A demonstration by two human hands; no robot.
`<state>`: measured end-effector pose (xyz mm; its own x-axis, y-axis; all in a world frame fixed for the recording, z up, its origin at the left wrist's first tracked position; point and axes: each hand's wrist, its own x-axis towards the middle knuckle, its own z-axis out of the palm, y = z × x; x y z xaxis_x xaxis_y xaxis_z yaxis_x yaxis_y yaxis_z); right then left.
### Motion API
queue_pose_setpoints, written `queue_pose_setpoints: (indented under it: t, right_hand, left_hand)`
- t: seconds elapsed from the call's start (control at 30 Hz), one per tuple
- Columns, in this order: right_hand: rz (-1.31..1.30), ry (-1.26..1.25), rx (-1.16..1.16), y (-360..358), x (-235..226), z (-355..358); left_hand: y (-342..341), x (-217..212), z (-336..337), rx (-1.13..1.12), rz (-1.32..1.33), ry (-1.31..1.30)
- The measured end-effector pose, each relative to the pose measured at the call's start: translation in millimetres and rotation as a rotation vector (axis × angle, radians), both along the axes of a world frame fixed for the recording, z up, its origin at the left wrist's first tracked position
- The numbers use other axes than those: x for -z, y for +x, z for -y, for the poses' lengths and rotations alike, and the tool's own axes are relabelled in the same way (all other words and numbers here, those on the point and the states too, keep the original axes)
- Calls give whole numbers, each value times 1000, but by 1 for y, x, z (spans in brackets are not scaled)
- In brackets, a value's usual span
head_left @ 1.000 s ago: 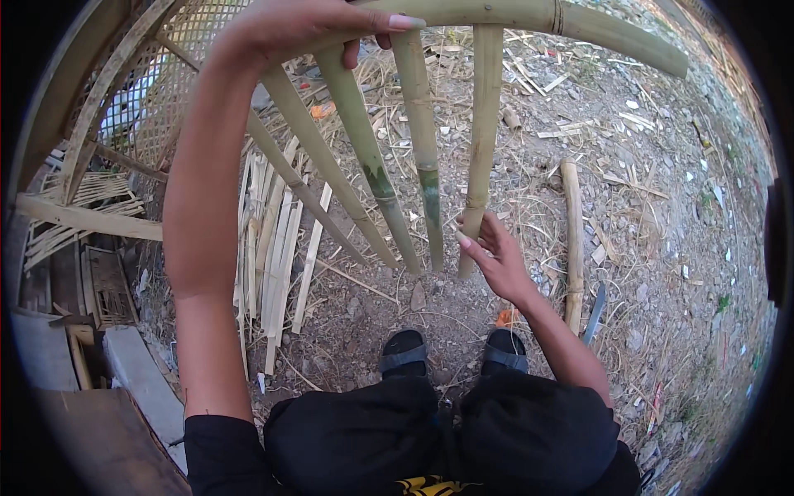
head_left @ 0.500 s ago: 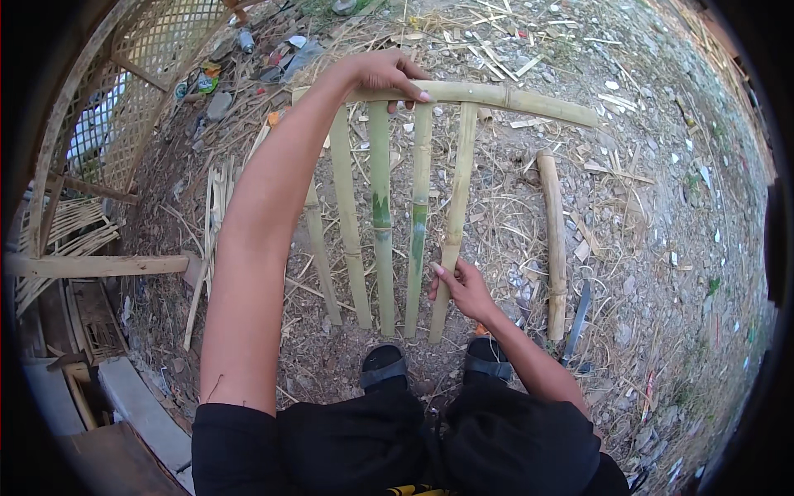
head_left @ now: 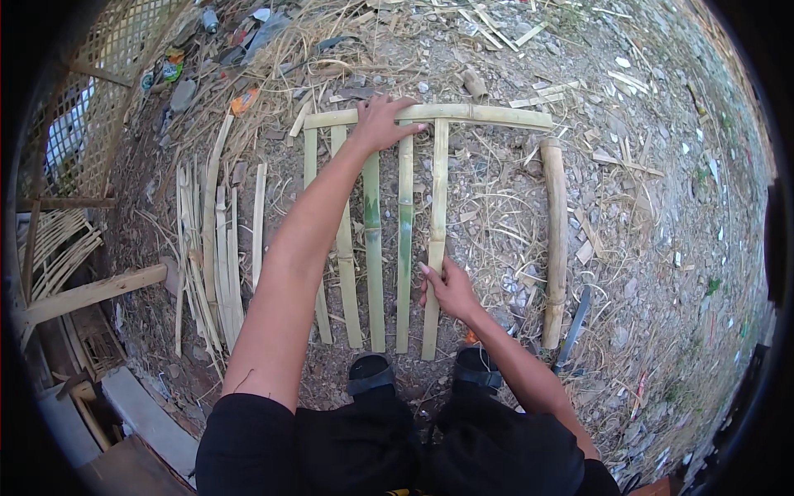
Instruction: The person hammers bamboo slats into a frame using a wooden log as a mallet. The person trims a bamboo slat using a machete.
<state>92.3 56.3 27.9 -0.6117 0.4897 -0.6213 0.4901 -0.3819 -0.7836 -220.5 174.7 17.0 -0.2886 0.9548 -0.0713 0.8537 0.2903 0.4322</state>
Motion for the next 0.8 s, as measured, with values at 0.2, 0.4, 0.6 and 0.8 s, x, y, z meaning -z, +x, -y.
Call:
queue_pose_setpoints:
  t: [0.2,0.4,0.6,0.8]
  right_hand:
    - [68,53,-4,-1,3,-4]
    - [77,117,-35,-5,2,-3]
    - [97,123,-8,-5,-10,-6]
    - [104,775,-38,-14,-39,-92]
  left_hand:
    - [-8,31,1,7,-28,-5]
    - [-10,49,6,28,-47,125]
    - [-4,42,7,18,-78,141]
    - [48,5,43,140,-36,309]
